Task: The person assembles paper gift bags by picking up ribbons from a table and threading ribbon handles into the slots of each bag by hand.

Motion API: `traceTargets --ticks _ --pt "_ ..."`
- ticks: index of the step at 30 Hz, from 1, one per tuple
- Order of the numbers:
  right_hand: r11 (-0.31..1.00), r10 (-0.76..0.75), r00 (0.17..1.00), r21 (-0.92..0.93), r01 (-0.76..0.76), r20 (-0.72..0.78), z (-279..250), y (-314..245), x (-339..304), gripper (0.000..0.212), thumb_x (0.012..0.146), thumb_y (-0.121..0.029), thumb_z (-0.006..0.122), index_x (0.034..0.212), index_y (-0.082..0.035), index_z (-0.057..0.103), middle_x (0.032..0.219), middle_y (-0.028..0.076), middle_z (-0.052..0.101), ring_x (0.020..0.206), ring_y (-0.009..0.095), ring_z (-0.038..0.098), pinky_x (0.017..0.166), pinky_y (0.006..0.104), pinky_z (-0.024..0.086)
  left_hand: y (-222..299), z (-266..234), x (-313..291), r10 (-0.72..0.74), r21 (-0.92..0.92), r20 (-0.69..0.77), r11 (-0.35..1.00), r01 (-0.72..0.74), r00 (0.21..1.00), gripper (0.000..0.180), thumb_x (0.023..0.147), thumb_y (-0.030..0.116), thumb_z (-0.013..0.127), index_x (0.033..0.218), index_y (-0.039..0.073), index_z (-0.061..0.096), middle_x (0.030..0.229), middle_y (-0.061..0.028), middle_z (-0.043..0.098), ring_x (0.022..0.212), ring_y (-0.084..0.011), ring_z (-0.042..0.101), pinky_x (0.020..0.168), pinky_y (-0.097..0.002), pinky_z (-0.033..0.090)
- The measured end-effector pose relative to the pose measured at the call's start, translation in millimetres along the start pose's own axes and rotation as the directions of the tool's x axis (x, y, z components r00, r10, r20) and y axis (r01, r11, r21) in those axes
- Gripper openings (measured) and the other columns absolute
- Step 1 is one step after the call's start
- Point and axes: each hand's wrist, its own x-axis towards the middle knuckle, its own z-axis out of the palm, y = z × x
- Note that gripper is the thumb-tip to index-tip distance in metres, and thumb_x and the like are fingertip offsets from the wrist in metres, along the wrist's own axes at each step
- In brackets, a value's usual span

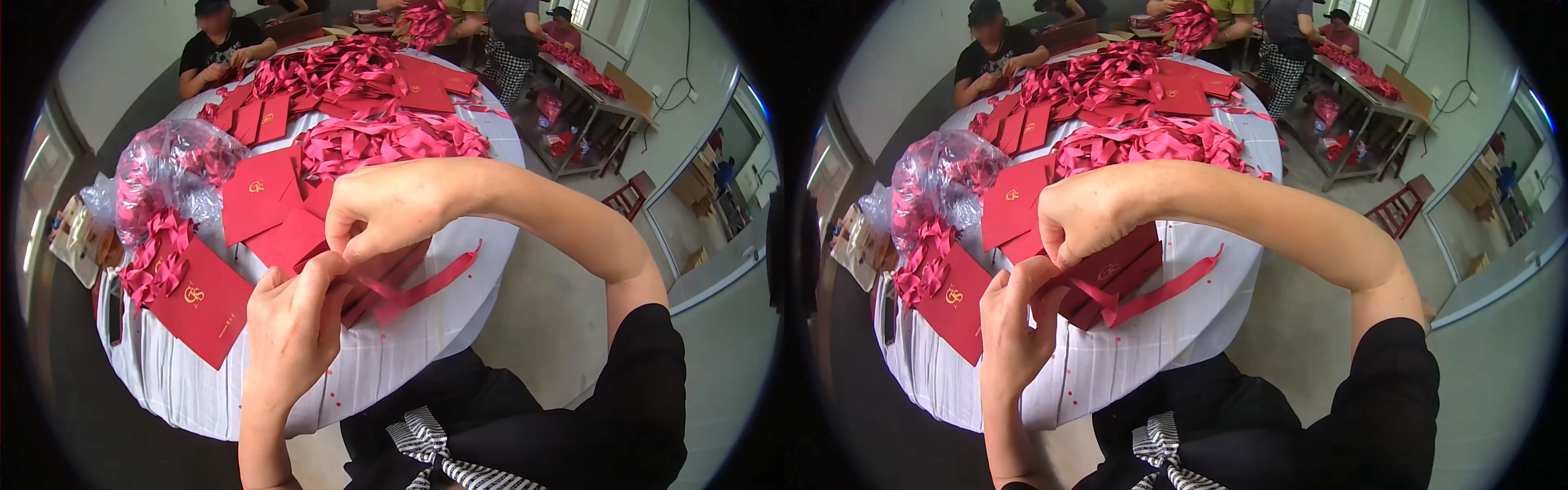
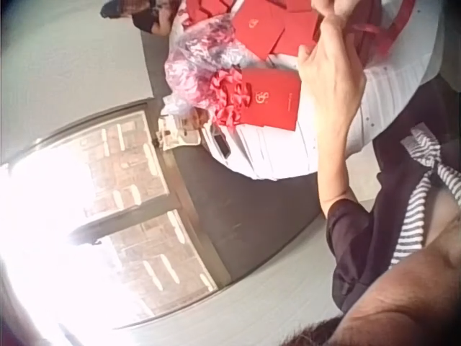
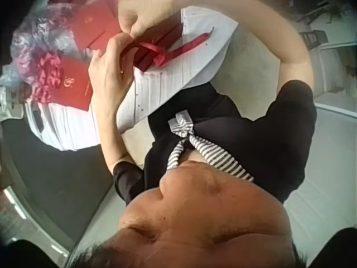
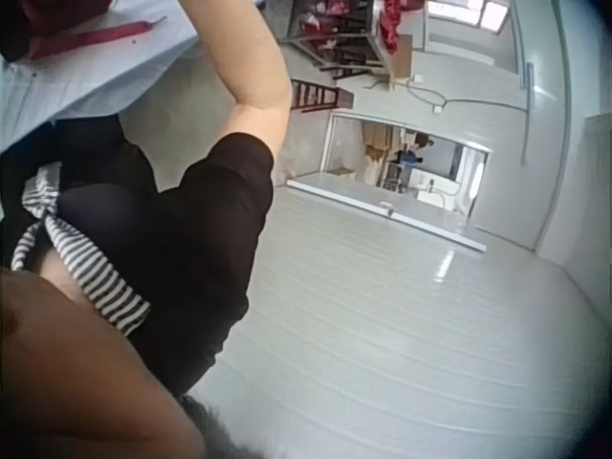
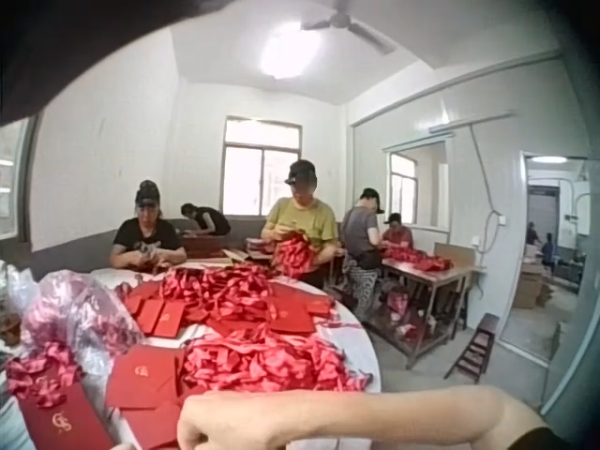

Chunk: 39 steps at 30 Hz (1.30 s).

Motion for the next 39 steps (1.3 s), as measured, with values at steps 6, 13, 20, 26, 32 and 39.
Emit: traceTargets --ticks 6,13,20,26,32,39 --pt "0.974 0.080 0.979 0.222 -0.037 -0.190 14.3 6.6 -9.5 0.015 0.079 -0.012 0.060 0.080 0.001 0.067 0.064 0.005 0.062 0.060 0.010 0.058 0.055 0.0275 0.046 2.4 11.4 -5.0 -0.141 -0.226 -0.042 0.966 0.128 0.989 0.021 0.075 -0.001 0.068 0.092 0.003 0.056 0.070 -0.0111 0.061 0.055 -0.0287 0.058 0.050 -0.0336 0.045" --pt "0.824 0.131 0.926 0.558 0.097 -0.354 3.5 12.8 0.1 0.015 0.083 -0.014 0.064 0.081 0.001 0.068 0.065 0.002 0.061 0.054 0.005 0.053 0.044 0.0194 0.037 7.7 13.4 -4.0 -0.176 -0.221 -0.020 0.961 0.167 0.984 0.018 0.077 -0.002 0.068 0.092 0.002 0.058 0.073 -0.0110 0.063 0.056 -0.0264 0.061 0.052 -0.0325 0.046" --pt "0.722 0.127 0.811 0.614 0.319 -0.571 -5.4 17.4 29.8 0.019 0.086 -0.015 0.062 0.083 0.004 0.065 0.066 0.005 0.062 0.053 0.007 0.057 0.041 0.0188 0.040 11.5 13.4 5.2 -0.035 -0.191 0.015 0.981 0.038 0.999 0.026 0.077 -0.004 0.067 0.102 0.000 0.065 0.084 -0.0131 0.068 0.064 -0.0239 0.066 0.056 -0.0302 0.050" --pt "0.767 0.085 0.715 0.503 0.397 -0.694 -5.7 14.9 32.5 0.021 0.088 -0.015 0.061 0.086 0.006 0.062 0.073 0.008 0.064 0.054 0.009 0.059 0.044 0.0212 0.045 14.0 14.0 2.2 -0.079 -0.174 -0.001 0.982 0.077 0.997 0.025 0.075 -0.004 0.069 0.100 0.000 0.065 0.083 -0.0116 0.068 0.062 -0.0201 0.064 0.051 -0.0273 0.048" --pt "0.963 -0.141 0.235 -0.078 0.258 -0.962 39.8 7.4 -25.3 0.023 0.085 -0.018 0.066 0.075 0.001 0.059 0.065 0.013 0.057 0.054 0.028 0.056 0.052 0.0373 0.043 10.7 14.2 0.0 -0.144 -0.193 -0.015 0.971 0.138 0.990 0.024 0.076 -0.004 0.068 0.099 0.001 0.065 0.083 -0.0115 0.068 0.060 -0.0194 0.063 0.049 -0.0262 0.046" --pt "0.993 -0.103 0.489 -0.061 0.100 -0.866 134.2 18.8 -49.5 0.019 0.076 -0.012 0.073 0.083 0.000 0.059 0.081 0.011 0.053 0.074 0.029 0.054 0.067 0.0388 0.046 15.7 10.3 6.0 -0.168 -0.130 0.007 0.977 0.167 0.986 0.021 0.077 0.000 0.068 0.098 0.002 0.066 0.076 -0.0090 0.065 0.051 -0.0178 0.056 0.044 -0.0264 0.041"
